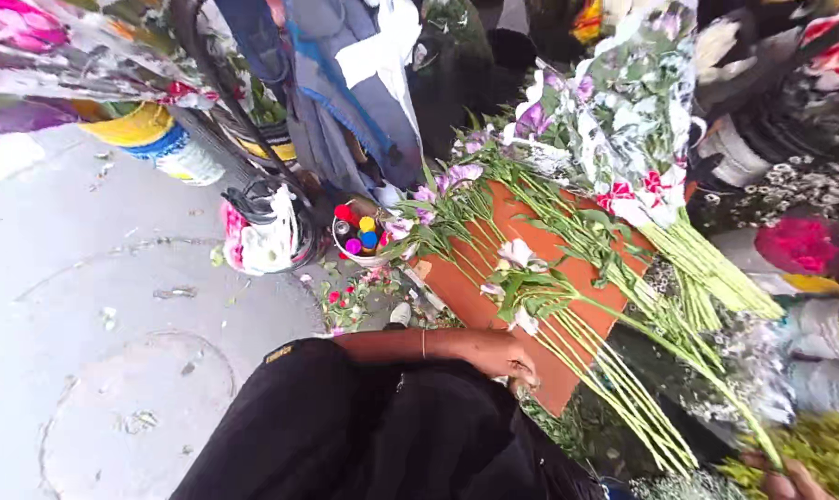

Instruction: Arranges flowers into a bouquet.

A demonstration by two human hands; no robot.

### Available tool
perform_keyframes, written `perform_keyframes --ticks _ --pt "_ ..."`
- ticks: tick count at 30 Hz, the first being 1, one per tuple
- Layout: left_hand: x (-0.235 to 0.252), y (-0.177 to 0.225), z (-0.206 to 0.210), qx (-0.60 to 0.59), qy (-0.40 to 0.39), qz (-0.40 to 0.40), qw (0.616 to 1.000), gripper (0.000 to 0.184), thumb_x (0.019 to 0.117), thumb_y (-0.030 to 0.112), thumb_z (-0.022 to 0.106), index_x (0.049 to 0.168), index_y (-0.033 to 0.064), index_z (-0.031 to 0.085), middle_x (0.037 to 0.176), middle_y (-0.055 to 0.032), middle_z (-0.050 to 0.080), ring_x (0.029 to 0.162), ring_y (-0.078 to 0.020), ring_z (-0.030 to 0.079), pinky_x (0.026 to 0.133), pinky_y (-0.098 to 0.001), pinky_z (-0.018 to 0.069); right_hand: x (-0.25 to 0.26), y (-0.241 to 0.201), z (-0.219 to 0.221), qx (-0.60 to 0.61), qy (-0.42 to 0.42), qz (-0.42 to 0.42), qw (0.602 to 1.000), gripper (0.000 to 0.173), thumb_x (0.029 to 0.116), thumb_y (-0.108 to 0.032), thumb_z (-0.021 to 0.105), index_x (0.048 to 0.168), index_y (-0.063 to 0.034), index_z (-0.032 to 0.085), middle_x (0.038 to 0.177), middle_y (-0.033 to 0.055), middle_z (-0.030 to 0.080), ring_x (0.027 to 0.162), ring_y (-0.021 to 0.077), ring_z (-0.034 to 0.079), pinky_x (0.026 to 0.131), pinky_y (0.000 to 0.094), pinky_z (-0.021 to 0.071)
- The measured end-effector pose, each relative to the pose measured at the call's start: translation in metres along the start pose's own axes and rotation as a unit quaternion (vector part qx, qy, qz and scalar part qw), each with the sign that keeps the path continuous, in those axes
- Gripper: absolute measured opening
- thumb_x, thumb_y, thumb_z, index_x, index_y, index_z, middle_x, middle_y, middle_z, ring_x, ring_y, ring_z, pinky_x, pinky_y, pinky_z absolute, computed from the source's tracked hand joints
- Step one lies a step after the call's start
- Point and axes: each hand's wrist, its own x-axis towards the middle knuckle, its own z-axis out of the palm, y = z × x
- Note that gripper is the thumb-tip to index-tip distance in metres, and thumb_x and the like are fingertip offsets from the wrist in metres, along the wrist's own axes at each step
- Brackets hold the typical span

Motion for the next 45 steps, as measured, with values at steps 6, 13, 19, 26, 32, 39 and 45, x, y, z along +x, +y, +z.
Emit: perform_keyframes --ticks 6,13,19,26,32,39,45 --pt "-0.080 -0.052 -0.006 -0.003 0.171 -0.039 0.984 0.037 0.1042 0.018 0.059 0.136 -0.0007 0.062 0.126 -0.0193 0.069 0.117 -0.0326 0.066 0.107 -0.0522 0.0472 0.074 -0.008 0.096 0.109 -0.095 0.023 0.989 0.027 0.1076 -0.020 0.049 0.119 -0.0125 0.073 0.104 -0.0129 0.073 0.091 -0.0045 0.064 0.083 0.0170 0.0532" --pt "-0.124 -0.069 -0.046 0.012 0.275 0.009 0.961 0.027 0.1040 0.017 0.059 0.123 0.0010 0.069 0.111 -0.0147 0.073 0.095 -0.0224 0.071 0.090 -0.0394 0.0572 0.066 0.041 0.199 0.085 -0.141 0.100 0.981 0.026 0.0988 -0.009 0.057 0.114 0.0059 0.072 0.107 0.0072 0.067 0.098 0.0022 0.062 0.090 0.0183 0.0523" --pt "-0.112 -0.058 -0.100 0.118 0.358 0.134 0.917 0.022 0.1021 0.018 0.062 0.113 0.0021 0.073 0.114 -0.0133 0.073 0.110 -0.0227 0.069 0.097 -0.0343 0.0549 0.072 0.027 0.207 -0.033 -0.127 0.091 0.987 0.027 0.0974 -0.010 0.058 0.113 0.0086 0.070 0.101 0.0118 0.064 0.096 0.0055 0.060 0.089 0.0169 0.0487" --pt "-0.067 -0.060 -0.138 0.345 0.301 0.104 0.883 0.026 0.1052 0.007 0.049 0.122 0.0013 0.067 0.135 -0.0186 0.065 0.135 -0.0391 0.055 0.117 -0.0527 0.0400 0.078 0.020 0.211 -0.185 -0.172 0.017 0.967 0.020 0.0916 -0.018 0.066 0.095 -0.0001 0.074 0.099 0.0168 0.071 0.102 0.0352 0.062 0.098 0.0487 0.0446" --pt "-0.057 -0.070 -0.146 0.410 0.189 0.023 0.892 0.028 0.1048 0.006 0.048 0.126 0.0045 0.066 0.142 -0.0193 0.059 0.140 -0.0411 0.049 0.119 -0.0663 0.0282 0.143 0.022 0.206 -0.151 -0.132 -0.040 0.979 0.031 0.0973 -0.031 0.065 0.103 -0.0026 0.077 0.103 0.0172 0.072 0.104 0.0304 0.063 0.098 0.0431 0.0458" --pt "-0.058 -0.049 -0.145 0.450 0.176 0.010 0.876 0.027 0.1018 0.022 0.061 0.125 0.0093 0.069 0.137 -0.0140 0.064 0.136 -0.0366 0.054 0.113 -0.0679 0.0346 0.257 0.060 0.263 -0.205 -0.102 -0.060 0.972 0.038 0.0963 -0.033 0.068 0.114 0.0005 0.071 0.117 0.0322 0.064 0.114 0.0569 0.056 0.096 0.0732 0.0410" --pt "-0.071 -0.021 -0.137 0.448 0.206 0.052 0.868 0.027 0.0994 0.027 0.066 0.120 0.0111 0.071 0.129 -0.0096 0.068 0.131 -0.0301 0.058 0.112 -0.0585 0.0412 0.262 0.053 0.275 -0.238 -0.009 -0.134 0.962 0.027 0.1015 -0.016 0.057 0.104 0.0094 0.066 0.111 0.0342 0.065 0.105 0.0565 0.062 0.088 0.0717 0.0462"
